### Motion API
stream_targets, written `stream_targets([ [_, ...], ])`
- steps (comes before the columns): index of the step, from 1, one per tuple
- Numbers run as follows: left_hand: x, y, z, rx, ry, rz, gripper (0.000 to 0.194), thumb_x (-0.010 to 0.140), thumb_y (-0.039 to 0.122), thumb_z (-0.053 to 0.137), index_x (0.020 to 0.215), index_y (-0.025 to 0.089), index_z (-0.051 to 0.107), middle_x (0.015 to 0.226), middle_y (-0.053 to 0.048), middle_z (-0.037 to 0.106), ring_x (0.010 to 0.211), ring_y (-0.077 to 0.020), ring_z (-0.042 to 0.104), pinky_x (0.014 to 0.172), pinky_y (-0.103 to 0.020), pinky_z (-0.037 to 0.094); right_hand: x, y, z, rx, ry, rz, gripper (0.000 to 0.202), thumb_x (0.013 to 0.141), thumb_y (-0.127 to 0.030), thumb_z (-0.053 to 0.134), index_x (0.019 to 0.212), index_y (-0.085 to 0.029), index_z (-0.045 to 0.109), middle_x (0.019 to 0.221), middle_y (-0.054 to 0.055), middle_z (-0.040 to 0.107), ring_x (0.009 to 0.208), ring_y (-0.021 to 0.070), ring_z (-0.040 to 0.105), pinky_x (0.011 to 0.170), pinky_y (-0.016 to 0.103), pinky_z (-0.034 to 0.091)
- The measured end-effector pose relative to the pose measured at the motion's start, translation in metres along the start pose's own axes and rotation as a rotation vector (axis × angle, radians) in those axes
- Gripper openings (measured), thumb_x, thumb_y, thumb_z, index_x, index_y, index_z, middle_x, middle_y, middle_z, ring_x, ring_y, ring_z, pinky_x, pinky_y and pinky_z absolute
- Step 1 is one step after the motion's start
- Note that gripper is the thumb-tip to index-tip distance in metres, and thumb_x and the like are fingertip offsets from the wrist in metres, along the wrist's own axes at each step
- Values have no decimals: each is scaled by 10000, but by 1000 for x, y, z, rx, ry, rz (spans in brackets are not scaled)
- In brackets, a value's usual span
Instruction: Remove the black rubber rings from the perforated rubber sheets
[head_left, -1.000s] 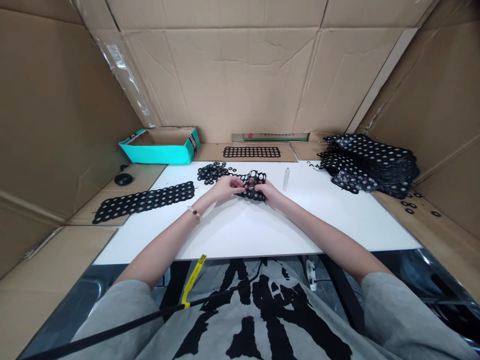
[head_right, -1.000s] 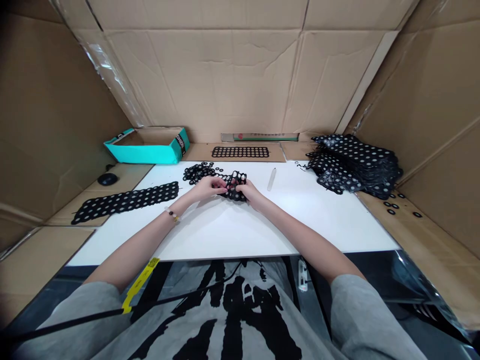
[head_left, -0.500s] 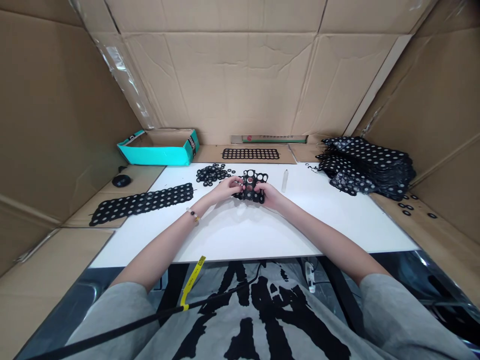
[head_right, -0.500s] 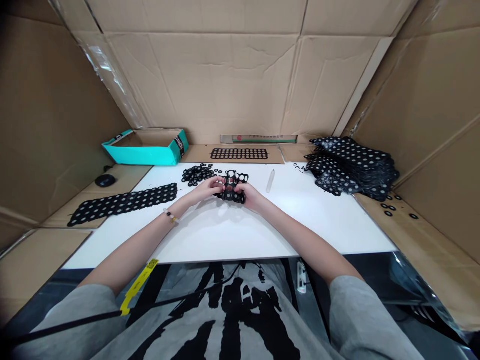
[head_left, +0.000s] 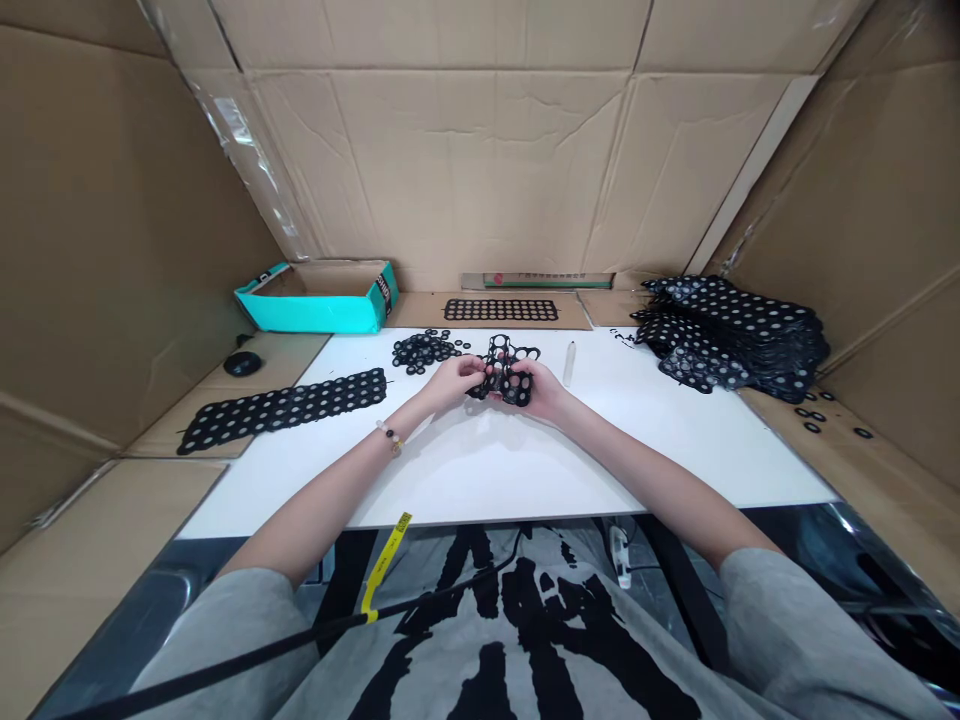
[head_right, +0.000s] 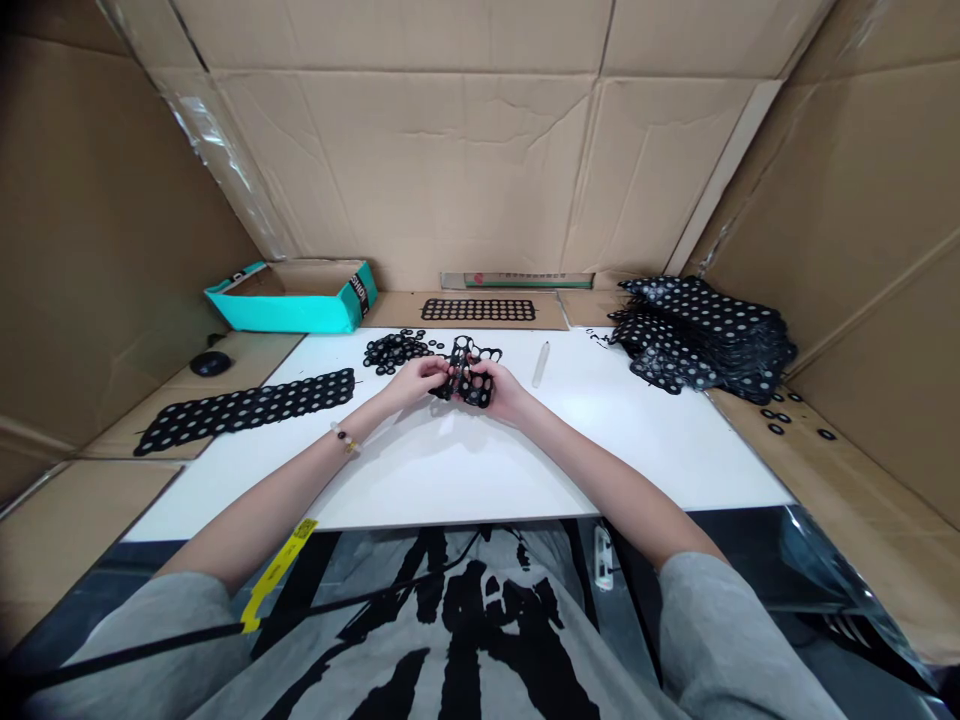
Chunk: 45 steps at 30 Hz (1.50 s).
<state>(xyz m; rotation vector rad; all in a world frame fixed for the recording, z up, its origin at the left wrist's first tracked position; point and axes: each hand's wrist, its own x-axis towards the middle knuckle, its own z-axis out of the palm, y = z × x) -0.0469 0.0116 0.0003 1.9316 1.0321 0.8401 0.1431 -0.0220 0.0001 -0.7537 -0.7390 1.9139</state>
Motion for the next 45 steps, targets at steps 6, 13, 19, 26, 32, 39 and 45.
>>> stream_targets([
  [6, -1, 0, 0, 25, -47, 10, 223, 732, 341, 615, 839, 156, 681, 821, -37, 700, 750, -171, 622, 691, -266, 469, -2, 6, 4, -147, -39, -54, 265, 646, -261, 753, 822, -193, 566, 741, -2, 649, 715, 163, 618, 691, 295, 518],
  [13, -3, 0, 17, -133, 16, -128, 188, 666, 247, 617, 802, 156, 711, 748, -29, 705, 702, -173, 626, 683, -282, 479, 5, 14, 2, -279, 94, -119, 273, 597, -223, 794, 750, -174, 573, 707, 9, 661, 690, 166, 632, 684, 290, 504],
  [19, -2, -10, 22, -179, 41, -135, 203, 695, 226, 605, 851, 151, 711, 793, -44, 721, 743, -172, 640, 729, -290, 495, 6, 13, 0, -266, 103, -104, 193, 595, -173, 736, 733, -167, 601, 678, 17, 661, 649, 163, 615, 594, 269, 496],
  [26, -1, -10, 23, 70, 18, -21, 236, 739, 369, 624, 770, 149, 703, 756, -40, 709, 683, -172, 607, 638, -274, 457, 8, 14, -1, -315, 143, -120, 209, 567, -153, 682, 755, -165, 591, 667, 5, 644, 635, 153, 601, 560, 249, 485],
  [32, 11, -22, -38, 189, 412, -85, 184, 739, 307, 636, 794, 150, 715, 865, -70, 737, 809, -217, 641, 790, -321, 478, 18, 12, -8, -415, 284, -209, 219, 515, -97, 551, 712, -185, 517, 615, -45, 532, 531, 115, 508, 510, 249, 447],
  [39, 7, -55, -110, 424, 551, -226, 239, 725, 231, 650, 934, 146, 728, 846, -89, 723, 756, -223, 636, 771, -321, 469, 18, -1, -23, -1011, 275, -354, 185, 586, -198, 551, 771, -202, 555, 753, -11, 593, 738, 178, 536, 716, 319, 461],
  [45, 3, -57, -101, 667, 543, -68, 232, 753, 219, 612, 940, 157, 734, 897, -96, 671, 840, -239, 603, 842, -342, 443, 14, -10, -27, -1260, 224, -395, 206, 612, -248, 556, 813, -207, 565, 820, -2, 620, 791, 194, 540, 742, 314, 430],
])
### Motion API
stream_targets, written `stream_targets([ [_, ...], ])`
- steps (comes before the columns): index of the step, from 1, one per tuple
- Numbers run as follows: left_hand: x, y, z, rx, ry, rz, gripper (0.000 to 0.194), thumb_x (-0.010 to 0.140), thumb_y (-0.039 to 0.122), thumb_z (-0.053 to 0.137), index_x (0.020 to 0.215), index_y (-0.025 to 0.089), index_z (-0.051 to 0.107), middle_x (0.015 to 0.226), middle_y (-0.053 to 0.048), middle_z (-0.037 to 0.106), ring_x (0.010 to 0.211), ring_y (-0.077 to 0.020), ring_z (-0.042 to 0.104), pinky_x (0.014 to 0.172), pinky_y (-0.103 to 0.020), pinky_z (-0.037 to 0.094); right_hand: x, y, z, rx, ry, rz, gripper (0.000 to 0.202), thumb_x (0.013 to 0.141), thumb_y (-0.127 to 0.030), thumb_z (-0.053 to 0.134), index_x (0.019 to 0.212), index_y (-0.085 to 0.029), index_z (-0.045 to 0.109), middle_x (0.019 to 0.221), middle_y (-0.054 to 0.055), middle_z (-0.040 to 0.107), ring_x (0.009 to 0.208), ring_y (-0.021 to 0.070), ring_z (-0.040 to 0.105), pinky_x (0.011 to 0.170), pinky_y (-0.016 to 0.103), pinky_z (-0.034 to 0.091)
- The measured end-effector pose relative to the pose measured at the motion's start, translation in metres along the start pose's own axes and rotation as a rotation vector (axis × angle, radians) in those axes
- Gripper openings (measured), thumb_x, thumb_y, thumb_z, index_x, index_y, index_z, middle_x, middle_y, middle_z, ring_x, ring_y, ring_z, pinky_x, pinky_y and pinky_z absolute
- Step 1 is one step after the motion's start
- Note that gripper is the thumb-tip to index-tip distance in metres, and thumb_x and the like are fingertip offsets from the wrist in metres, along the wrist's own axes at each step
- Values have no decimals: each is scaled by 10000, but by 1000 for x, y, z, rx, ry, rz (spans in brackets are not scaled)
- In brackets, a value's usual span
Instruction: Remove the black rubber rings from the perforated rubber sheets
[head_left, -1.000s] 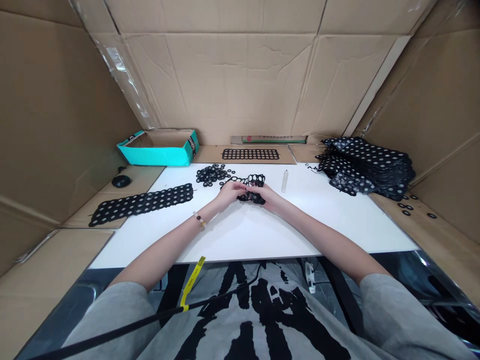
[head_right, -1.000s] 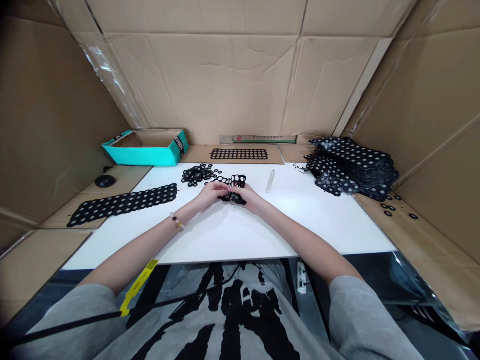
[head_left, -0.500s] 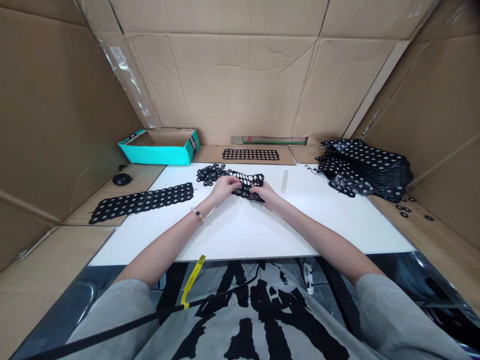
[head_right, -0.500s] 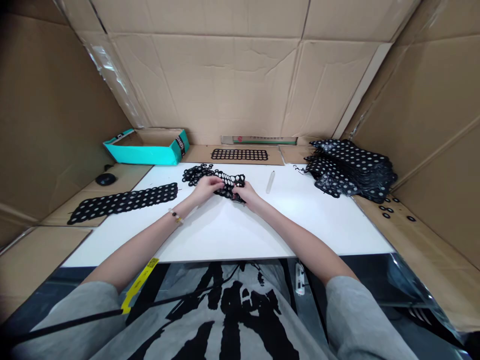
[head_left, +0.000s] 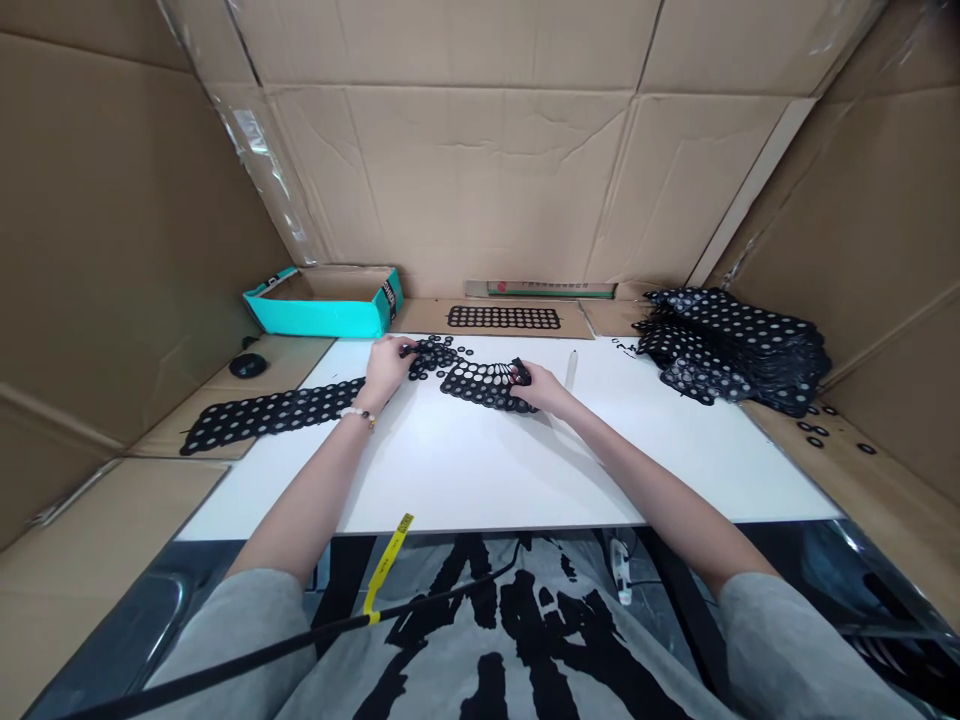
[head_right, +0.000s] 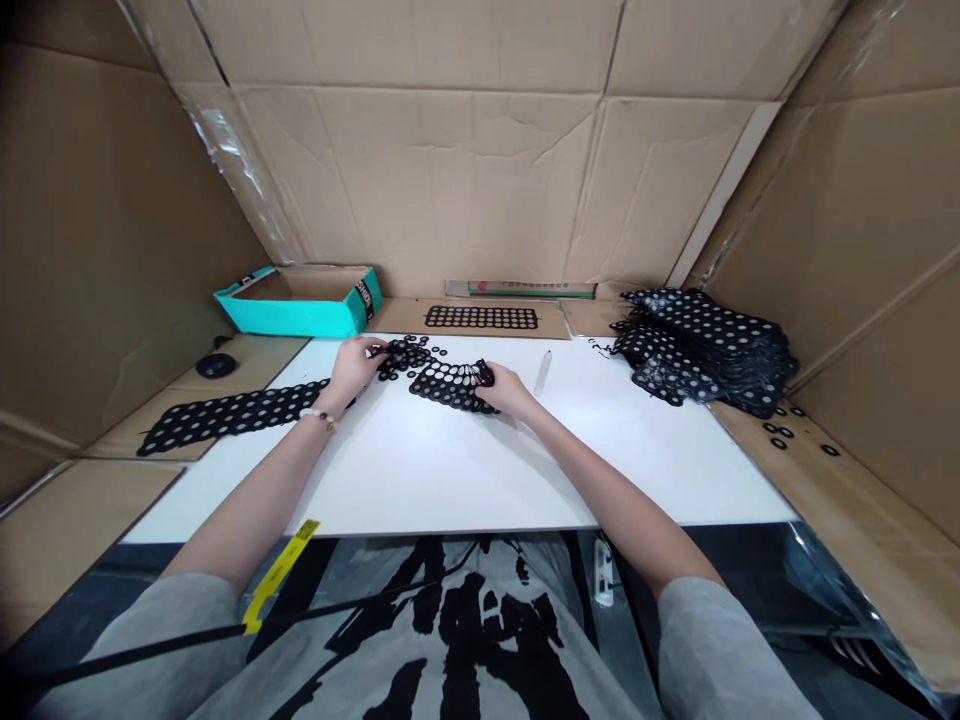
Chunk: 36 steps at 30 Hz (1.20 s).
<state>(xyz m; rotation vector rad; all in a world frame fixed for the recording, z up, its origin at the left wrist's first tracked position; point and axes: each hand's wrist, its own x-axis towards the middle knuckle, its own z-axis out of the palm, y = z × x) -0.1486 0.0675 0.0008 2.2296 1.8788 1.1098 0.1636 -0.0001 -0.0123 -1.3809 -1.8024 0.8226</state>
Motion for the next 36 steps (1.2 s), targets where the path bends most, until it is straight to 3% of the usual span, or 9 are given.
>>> stream_targets([
  [3, -5, 23, -3, -36, -32, 114, 292, 792, 288, 596, 1028, 166, 717, 867, -81, 660, 812, -234, 591, 807, -343, 443, 1, 4, 4, 63, -32, 3, 191, 578, -232, 564, 765, -199, 545, 759, -17, 593, 755, 184, 527, 709, 299, 421],
  [8, -28, 83, 3, -205, -414, 413, 263, 800, 422, 632, 913, 202, 724, 825, -41, 692, 799, -204, 608, 771, -309, 435, 3, 6, 19, 233, 66, -22, 204, 580, -230, 557, 780, -191, 540, 755, -19, 591, 738, 167, 517, 720, 298, 432],
  [12, -48, 105, 20, -286, -451, 344, 305, 706, 444, 725, 875, 193, 691, 821, -33, 702, 775, -198, 618, 724, -300, 449, 0, -1, 26, 330, 60, -68, 219, 577, -256, 599, 774, -185, 535, 732, -21, 585, 703, 152, 507, 682, 281, 442],
  [19, -43, 95, 39, -582, -571, 39, 278, 646, 394, 737, 788, 155, 719, 736, -46, 719, 680, -181, 640, 655, -284, 482, -5, -3, 29, 188, 83, -68, 115, 631, -205, 525, 745, -198, 539, 755, -12, 628, 762, 174, 554, 764, 308, 466],
  [24, -11, 51, 17, -576, -217, -143, 299, 591, 379, 780, 782, 155, 724, 785, -75, 731, 732, -201, 655, 738, -322, 501, -6, -4, 24, 185, 32, 76, 188, 622, -159, 464, 772, -204, 567, 758, 2, 654, 778, 194, 594, 793, 331, 472],
  [27, 2, 16, 2, -481, -87, -221, 266, 608, 352, 773, 780, 157, 712, 796, -86, 723, 743, -216, 650, 746, -344, 496, -6, -5, 20, 178, 42, 114, 236, 574, -169, 491, 797, -211, 555, 829, 10, 656, 849, 215, 586, 827, 360, 473],
  [30, 3, 1, -6, -225, -33, -137, 188, 685, 358, 721, 733, 176, 714, 835, -95, 712, 888, -262, 625, 878, -404, 443, -6, -8, 18, 227, 49, 128, 332, 533, -176, 506, 861, -219, 528, 872, 10, 636, 882, 226, 580, 850, 385, 473],
  [33, -1, 14, -7, -41, 21, 3, 230, 742, 392, 679, 845, 195, 739, 952, -109, 695, 1038, -297, 560, 952, -434, 373, -6, -11, 18, 409, 24, 200, 393, 508, -164, 472, 895, -227, 475, 800, -9, 599, 812, 214, 602, 810, 376, 488],
  [36, -9, 45, -2, -130, -176, 120, 283, 756, 447, 665, 871, 200, 739, 901, -80, 698, 894, -251, 596, 822, -357, 417, -5, -13, 19, 587, 28, 275, 449, 485, -150, 451, 924, -240, 425, 751, -29, 570, 761, 203, 616, 768, 354, 497],
])
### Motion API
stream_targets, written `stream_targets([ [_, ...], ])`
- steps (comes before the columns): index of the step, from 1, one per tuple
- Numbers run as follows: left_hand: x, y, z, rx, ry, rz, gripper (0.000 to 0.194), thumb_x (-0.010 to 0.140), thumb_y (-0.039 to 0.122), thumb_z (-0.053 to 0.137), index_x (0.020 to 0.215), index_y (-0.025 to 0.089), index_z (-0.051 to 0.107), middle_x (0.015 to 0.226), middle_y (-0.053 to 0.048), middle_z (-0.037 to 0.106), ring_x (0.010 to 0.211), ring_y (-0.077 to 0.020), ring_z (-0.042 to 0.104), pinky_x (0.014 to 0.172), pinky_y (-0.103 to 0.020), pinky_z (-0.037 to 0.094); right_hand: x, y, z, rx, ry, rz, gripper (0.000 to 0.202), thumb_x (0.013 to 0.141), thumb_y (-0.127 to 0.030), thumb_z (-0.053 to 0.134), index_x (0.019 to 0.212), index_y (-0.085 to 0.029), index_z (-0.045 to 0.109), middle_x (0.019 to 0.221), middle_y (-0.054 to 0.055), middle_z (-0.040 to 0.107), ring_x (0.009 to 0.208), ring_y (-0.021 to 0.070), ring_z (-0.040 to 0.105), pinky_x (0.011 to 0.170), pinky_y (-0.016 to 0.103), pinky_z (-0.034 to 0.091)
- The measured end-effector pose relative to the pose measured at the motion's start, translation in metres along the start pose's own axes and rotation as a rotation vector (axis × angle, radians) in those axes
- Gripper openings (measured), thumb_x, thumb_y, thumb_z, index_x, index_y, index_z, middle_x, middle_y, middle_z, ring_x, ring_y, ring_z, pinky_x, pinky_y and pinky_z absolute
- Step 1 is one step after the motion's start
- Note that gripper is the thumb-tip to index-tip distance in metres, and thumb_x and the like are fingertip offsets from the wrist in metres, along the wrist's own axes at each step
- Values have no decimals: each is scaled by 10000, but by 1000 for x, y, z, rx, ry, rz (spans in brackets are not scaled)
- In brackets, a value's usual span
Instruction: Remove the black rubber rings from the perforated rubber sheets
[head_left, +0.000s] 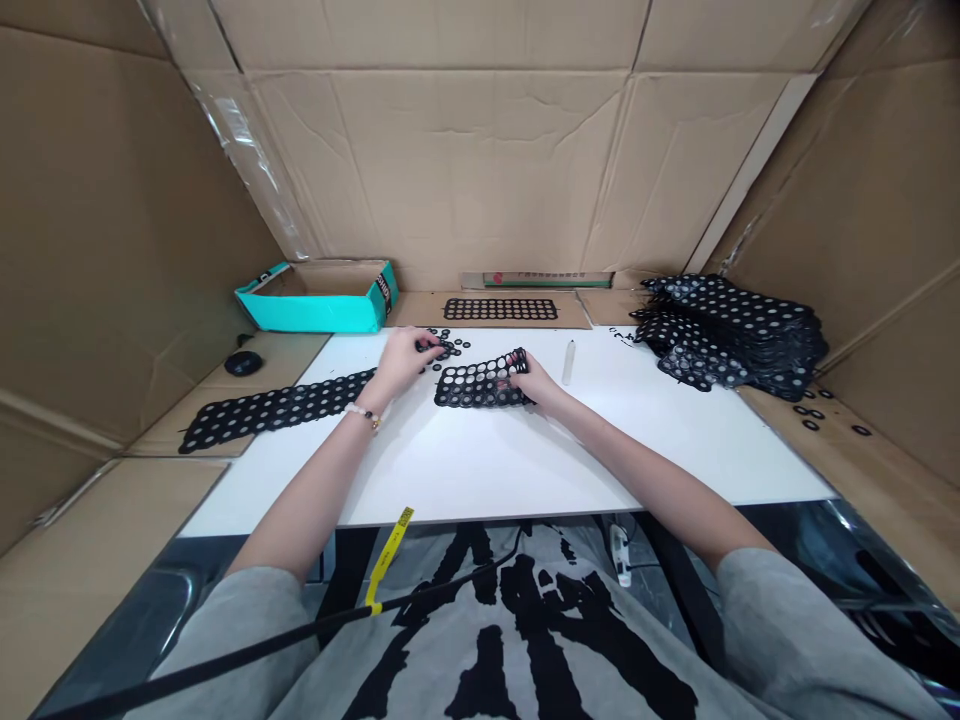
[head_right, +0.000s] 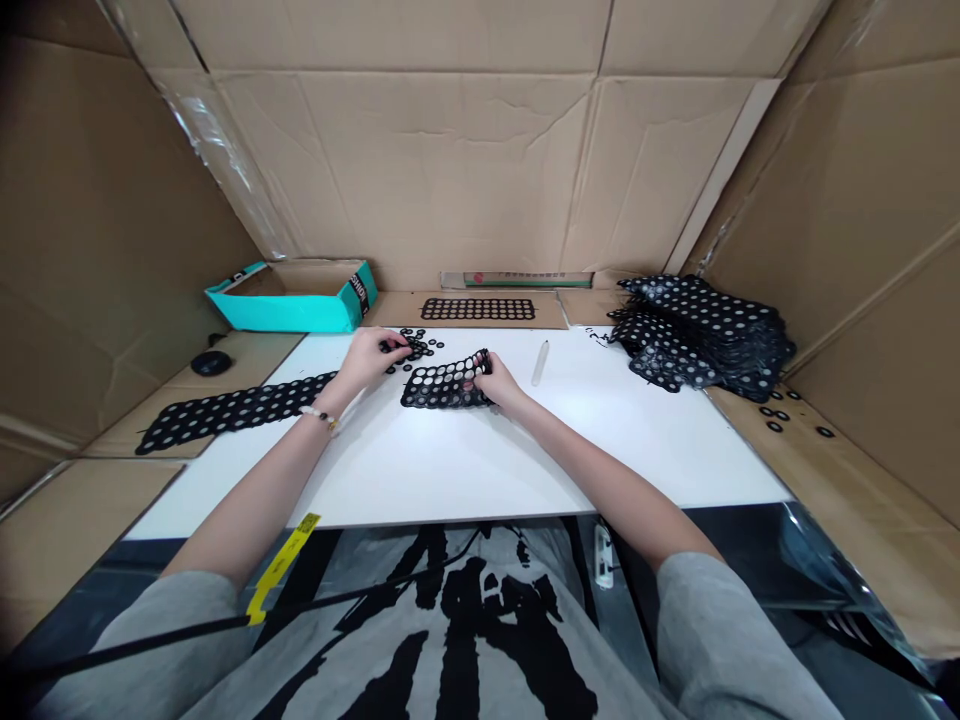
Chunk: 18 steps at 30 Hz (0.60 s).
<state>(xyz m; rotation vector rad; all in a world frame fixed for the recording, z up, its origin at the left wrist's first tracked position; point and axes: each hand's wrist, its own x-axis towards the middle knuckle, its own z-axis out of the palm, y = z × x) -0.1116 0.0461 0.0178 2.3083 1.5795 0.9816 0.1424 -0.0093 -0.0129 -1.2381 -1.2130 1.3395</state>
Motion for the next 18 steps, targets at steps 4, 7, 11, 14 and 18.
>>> stream_targets([
  [4, -11, 40, 26, -122, -343, 72, 326, 676, 500, 725, 828, 212, 736, 788, -19, 707, 723, -189, 601, 670, -287, 402, 1, 1, 2, 17, 47, -22, 495, 479, -148, 486, 961, -240, 420, 798, -21, 579, 823, 208, 600, 773, 348, 499],
  [7, -20, 55, 39, -174, -367, 47, 345, 634, 493, 754, 798, 190, 728, 754, -19, 709, 691, -176, 590, 643, -275, 398, 1, 1, 2, 15, 42, -97, 507, 492, -165, 518, 989, -229, 446, 853, -12, 578, 858, 200, 581, 797, 345, 501],
  [11, -26, 57, 42, -372, -419, -79, 342, 643, 460, 730, 824, 170, 751, 768, -35, 722, 683, -178, 597, 629, -275, 413, -1, 3, 2, -50, 45, -188, 476, 542, -197, 531, 1014, -226, 472, 858, -5, 586, 860, 192, 580, 806, 333, 498],
  [14, -27, 56, 46, -504, -439, -151, 340, 663, 447, 698, 836, 161, 764, 764, -35, 724, 668, -175, 593, 618, -275, 415, 0, 9, 3, -136, 20, -172, 471, 577, -222, 547, 1038, -248, 459, 848, -12, 598, 772, 189, 600, 733, 335, 506],
  [18, -18, 47, 47, -529, -188, -242, 291, 700, 420, 646, 757, 155, 751, 764, -39, 723, 683, -177, 592, 582, -267, 420, 2, 15, 4, -218, -25, -97, 466, 630, -258, 530, 1083, -269, 422, 836, -12, 615, 659, 191, 599, 652, 358, 506],
])
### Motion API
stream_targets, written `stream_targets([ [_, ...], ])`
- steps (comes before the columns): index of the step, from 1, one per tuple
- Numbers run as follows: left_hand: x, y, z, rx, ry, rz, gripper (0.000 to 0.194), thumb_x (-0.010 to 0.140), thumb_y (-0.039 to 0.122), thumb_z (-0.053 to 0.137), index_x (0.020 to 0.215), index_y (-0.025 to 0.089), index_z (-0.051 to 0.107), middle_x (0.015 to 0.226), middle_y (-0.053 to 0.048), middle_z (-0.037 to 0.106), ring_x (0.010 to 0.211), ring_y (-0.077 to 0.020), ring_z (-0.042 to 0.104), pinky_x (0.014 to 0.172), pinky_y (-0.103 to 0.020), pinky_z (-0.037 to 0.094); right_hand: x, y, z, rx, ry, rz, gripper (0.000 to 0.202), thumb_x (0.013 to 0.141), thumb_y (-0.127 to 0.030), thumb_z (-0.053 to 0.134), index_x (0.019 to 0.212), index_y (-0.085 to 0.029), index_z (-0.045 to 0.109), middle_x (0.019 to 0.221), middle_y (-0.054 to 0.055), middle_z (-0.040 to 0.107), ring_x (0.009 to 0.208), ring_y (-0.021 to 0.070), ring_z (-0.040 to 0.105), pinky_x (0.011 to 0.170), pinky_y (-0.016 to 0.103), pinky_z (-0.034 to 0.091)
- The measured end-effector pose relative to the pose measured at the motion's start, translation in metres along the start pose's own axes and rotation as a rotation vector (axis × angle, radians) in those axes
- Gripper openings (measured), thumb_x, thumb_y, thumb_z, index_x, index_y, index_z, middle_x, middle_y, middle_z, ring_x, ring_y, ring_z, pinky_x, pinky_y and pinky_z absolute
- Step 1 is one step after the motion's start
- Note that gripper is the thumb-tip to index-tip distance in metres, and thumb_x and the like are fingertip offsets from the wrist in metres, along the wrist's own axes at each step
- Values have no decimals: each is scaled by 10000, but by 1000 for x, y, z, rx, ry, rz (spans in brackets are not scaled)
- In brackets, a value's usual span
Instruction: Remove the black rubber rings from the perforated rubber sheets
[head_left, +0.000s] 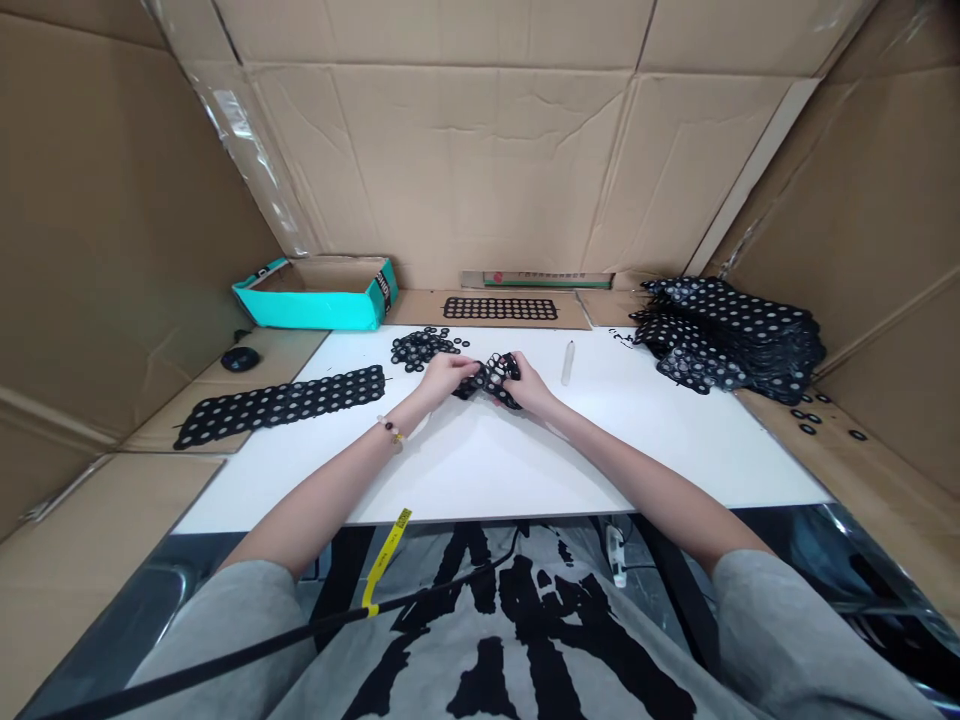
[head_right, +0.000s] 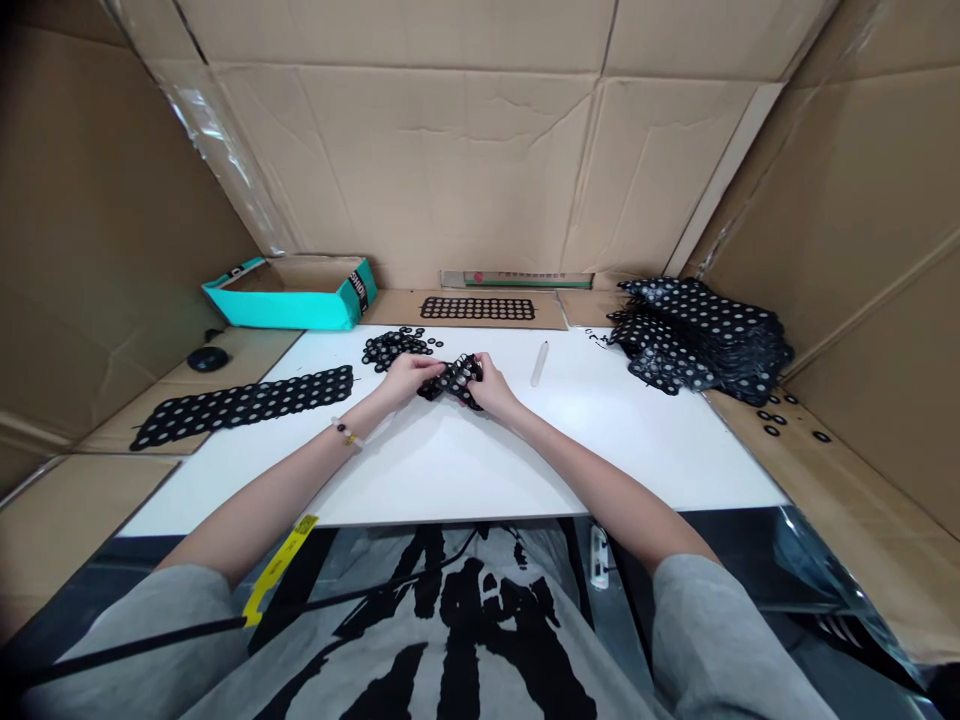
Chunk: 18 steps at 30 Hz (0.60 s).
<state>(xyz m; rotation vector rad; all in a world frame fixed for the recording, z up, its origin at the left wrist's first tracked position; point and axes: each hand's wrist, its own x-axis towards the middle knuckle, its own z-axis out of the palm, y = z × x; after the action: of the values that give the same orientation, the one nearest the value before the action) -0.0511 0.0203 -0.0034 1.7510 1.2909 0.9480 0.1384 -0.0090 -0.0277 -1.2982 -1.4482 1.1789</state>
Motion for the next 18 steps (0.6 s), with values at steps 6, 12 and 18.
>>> stream_targets([
  [6, 27, -22, -70, 103, 410, -66, 300, 734, 339, 594, 896, 137, 747, 877, -65, 743, 764, -196, 624, 621, -266, 448, 1, -2, -5, -123, 82, -54, 457, 566, -189, 510, 1020, -233, 493, 974, 28, 626, 948, 224, 566, 891, 388, 462],
  [12, 29, -44, -97, 278, 372, -80, 289, 689, 262, 672, 940, 130, 724, 815, -86, 726, 735, -201, 629, 697, -290, 454, -1, -2, -5, -82, 32, -72, 533, 547, -157, 458, 1071, -233, 515, 1034, 34, 620, 1006, 225, 559, 938, 388, 439],
  [18, 20, -30, -82, 584, 402, 58, 231, 764, 360, 643, 875, 180, 736, 715, -56, 665, 672, -199, 568, 641, -305, 401, -3, -4, -2, 23, 17, -43, 517, 557, -159, 475, 1064, -241, 533, 990, 11, 637, 949, 209, 584, 894, 376, 472],
])
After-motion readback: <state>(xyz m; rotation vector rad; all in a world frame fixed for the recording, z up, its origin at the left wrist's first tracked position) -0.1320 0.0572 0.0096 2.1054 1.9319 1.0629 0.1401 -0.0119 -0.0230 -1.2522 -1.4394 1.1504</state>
